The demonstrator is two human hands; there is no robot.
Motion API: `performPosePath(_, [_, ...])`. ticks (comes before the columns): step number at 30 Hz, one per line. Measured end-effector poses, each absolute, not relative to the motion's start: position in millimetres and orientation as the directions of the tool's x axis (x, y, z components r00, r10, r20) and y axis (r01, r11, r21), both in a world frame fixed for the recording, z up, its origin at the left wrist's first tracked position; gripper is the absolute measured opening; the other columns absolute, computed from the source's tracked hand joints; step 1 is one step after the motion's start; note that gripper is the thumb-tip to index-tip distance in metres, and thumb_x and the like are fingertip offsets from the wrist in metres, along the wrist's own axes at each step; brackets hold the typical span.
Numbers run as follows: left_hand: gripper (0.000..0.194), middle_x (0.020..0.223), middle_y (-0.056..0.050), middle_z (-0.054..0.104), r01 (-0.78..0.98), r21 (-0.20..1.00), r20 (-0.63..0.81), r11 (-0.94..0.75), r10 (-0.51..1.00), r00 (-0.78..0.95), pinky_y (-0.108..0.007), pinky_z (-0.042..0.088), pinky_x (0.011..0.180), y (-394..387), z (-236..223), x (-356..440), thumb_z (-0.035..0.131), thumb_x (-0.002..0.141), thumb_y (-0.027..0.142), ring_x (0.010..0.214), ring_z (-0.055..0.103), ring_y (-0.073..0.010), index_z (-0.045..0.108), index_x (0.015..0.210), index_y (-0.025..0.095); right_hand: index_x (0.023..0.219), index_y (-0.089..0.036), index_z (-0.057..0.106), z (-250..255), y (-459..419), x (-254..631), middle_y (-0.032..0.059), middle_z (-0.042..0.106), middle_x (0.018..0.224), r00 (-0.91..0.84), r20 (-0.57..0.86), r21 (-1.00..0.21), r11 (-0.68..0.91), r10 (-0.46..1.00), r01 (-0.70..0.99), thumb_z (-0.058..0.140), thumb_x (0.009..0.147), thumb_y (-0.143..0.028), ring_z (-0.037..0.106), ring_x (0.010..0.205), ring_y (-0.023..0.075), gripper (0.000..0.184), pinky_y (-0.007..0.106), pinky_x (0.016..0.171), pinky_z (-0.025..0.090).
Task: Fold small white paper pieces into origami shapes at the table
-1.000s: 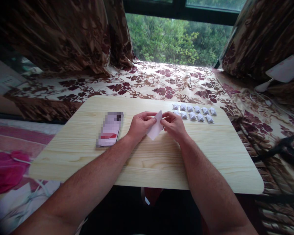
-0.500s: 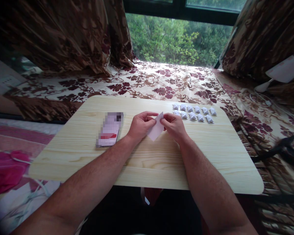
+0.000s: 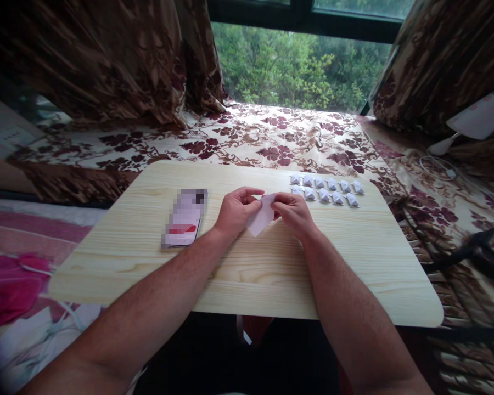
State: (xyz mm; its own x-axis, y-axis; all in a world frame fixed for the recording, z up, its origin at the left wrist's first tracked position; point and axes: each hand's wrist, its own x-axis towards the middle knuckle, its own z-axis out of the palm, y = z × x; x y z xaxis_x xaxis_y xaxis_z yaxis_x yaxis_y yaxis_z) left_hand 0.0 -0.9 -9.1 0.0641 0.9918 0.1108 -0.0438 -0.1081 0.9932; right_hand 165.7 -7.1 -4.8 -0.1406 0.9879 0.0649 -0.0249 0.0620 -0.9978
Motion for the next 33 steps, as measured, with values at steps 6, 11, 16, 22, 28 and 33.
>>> performPosePath(6, [0.030, 0.063, 0.000, 0.064, -0.070, 0.994, 0.094, -0.089, 0.994, 0.062, -0.021, 0.038, 0.047, -0.7, -9.9, 0.1, 0.072, 0.069, 0.025, 0.051, 0.051, -0.0096, 0.075, 0.098, 0.016, 0.095, -0.019, 0.079, -1.4, -9.7, 163.2, -0.0023, 0.064, 0.063, -0.116, 0.082, -0.994, 0.073, 0.990, -0.080, 0.064, 0.070, -0.016, 0.052, 0.054, 0.0096, 0.029, 0.023, 0.052, 0.044])
performPosePath(11, [0.031, 0.065, -0.001, 0.066, -0.132, 0.991, 0.037, -0.028, 0.997, 0.062, -0.022, 0.039, 0.048, -0.7, -7.6, 0.4, 0.071, 0.066, 0.022, 0.051, 0.053, -0.0106, 0.075, 0.096, 0.016, 0.088, -0.020, 0.079, -0.8, -11.5, 163.0, -0.0018, 0.066, 0.061, -0.082, 0.110, -0.988, 0.101, 0.991, -0.114, 0.066, 0.069, -0.016, 0.054, 0.052, 0.0101, 0.023, 0.024, 0.052, 0.046])
performPosePath(16, [0.028, 0.065, -0.002, 0.066, -0.162, 0.987, 0.017, -0.007, 0.998, 0.059, -0.022, 0.037, 0.046, -1.1, -6.5, 1.0, 0.069, 0.064, 0.019, 0.051, 0.053, -0.0111, 0.076, 0.091, 0.016, 0.079, -0.020, 0.078, -0.7, -11.5, 163.4, -0.0013, 0.067, 0.065, -0.084, 0.111, -0.984, 0.098, 0.990, -0.150, 0.064, 0.066, -0.012, 0.056, 0.055, 0.0110, 0.021, 0.025, 0.053, 0.048])
performPosePath(22, [0.021, 0.062, -0.002, 0.066, -0.192, 0.981, 0.003, 0.010, 0.997, 0.071, -0.023, 0.036, 0.047, -1.8, -4.9, 1.8, 0.067, 0.063, 0.018, 0.050, 0.053, -0.0118, 0.076, 0.082, 0.016, 0.075, -0.021, 0.077, 1.0, -12.4, 162.9, -0.0008, 0.066, 0.067, -0.086, 0.094, -0.987, 0.082, 0.992, -0.139, 0.061, 0.064, -0.012, 0.056, 0.059, 0.0120, 0.021, 0.026, 0.055, 0.049])
performPosePath(28, [0.018, 0.059, -0.001, 0.064, -0.189, 0.982, -0.008, 0.019, 0.998, 0.059, -0.023, 0.035, 0.047, -3.0, -1.7, 1.6, 0.065, 0.062, 0.017, 0.050, 0.051, -0.0118, 0.075, 0.077, 0.016, 0.075, -0.021, 0.077, -0.3, -11.7, 162.6, -0.0002, 0.068, 0.070, -0.092, 0.115, -0.982, 0.100, 0.989, -0.159, 0.061, 0.063, -0.011, 0.058, 0.063, 0.0129, 0.023, 0.026, 0.057, 0.049])
performPosePath(33, [0.013, 0.064, -0.002, 0.067, -0.192, 0.981, -0.002, 0.009, 0.999, 0.040, -0.024, 0.038, 0.051, -3.4, -0.6, 0.6, 0.070, 0.064, 0.021, 0.055, 0.054, -0.0120, 0.074, 0.074, 0.015, 0.073, -0.020, 0.077, 0.9, -11.5, 163.1, 0.0003, 0.070, 0.069, -0.093, 0.110, -0.988, 0.099, 0.990, -0.116, 0.062, 0.064, -0.013, 0.057, 0.061, 0.0120, 0.019, 0.025, 0.057, 0.049])
